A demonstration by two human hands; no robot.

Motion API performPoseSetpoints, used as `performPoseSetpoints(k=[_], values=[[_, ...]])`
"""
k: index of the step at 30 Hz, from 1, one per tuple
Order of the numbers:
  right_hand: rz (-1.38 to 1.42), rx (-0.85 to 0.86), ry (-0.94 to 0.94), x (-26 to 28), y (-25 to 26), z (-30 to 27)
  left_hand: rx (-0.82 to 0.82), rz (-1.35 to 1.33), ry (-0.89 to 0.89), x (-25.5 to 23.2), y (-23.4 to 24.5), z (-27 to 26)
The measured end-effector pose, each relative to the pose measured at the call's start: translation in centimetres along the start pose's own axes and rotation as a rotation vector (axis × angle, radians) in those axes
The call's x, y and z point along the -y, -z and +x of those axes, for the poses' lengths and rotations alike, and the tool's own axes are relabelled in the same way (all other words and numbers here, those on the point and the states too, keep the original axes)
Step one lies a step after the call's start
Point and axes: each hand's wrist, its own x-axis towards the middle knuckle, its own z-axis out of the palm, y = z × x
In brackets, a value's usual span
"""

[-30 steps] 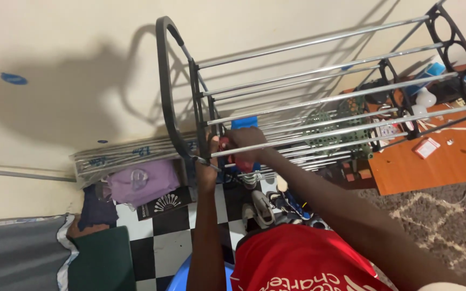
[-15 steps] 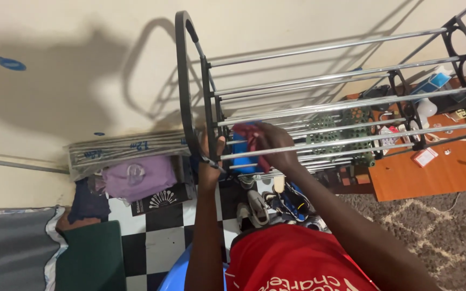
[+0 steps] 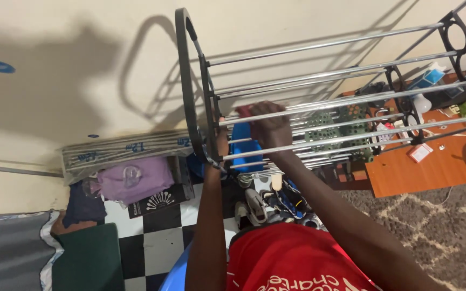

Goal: Cleaning and assembling a metal shoe rack using a cloth and plastic components.

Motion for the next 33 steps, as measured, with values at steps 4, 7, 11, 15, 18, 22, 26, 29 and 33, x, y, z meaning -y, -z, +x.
performPoseSetpoints(k=[4, 7, 11, 15, 18, 22, 26, 29, 33], values=[[0.203, 0.199, -0.005, 1.3, -2.5, 1.0, -0.112, 0.062, -0.030, -3.1, 0.1, -0.7], [0.228, 0.213, 0.011, 3.4, -3.6, 1.6, -0.221, 0.041, -0.117, -3.8, 0.0, -1.4], [0.131, 0.314, 0.086, 3.4, -4.1, 2.2, -0.165, 0.085, -0.235, -5.9, 0.6, -2.2], [0.206, 0.728, 0.007, 2.1, -3.0, 6.2, -0.074, -0.168, 0.056, -4.9, 0.3, -1.4], [0.352, 1.155, -0.410, 0.6, 0.7, 8.1, -0.108, 0.046, -0.192, -1.8, -0.4, -0.7], [0.534, 1.090, -0.756, -2.8, 6.1, 8.6, -0.243, 0.281, -0.243, -2.3, -0.1, 0.0], [0.721, 0.803, -0.845, -8.8, 7.8, 4.2, -0.123, 0.290, 0.103, -2.6, 0.1, 0.0], [-0.043, 0.268, 0.246, -10.8, 7.4, 0.8, -0.138, 0.121, -0.052, -1.6, -0.4, 0.2], [-0.036, 0.364, -0.126, -11.4, 4.5, -1.3, -0.098, 0.238, 0.128, -1.9, -0.5, -0.2]])
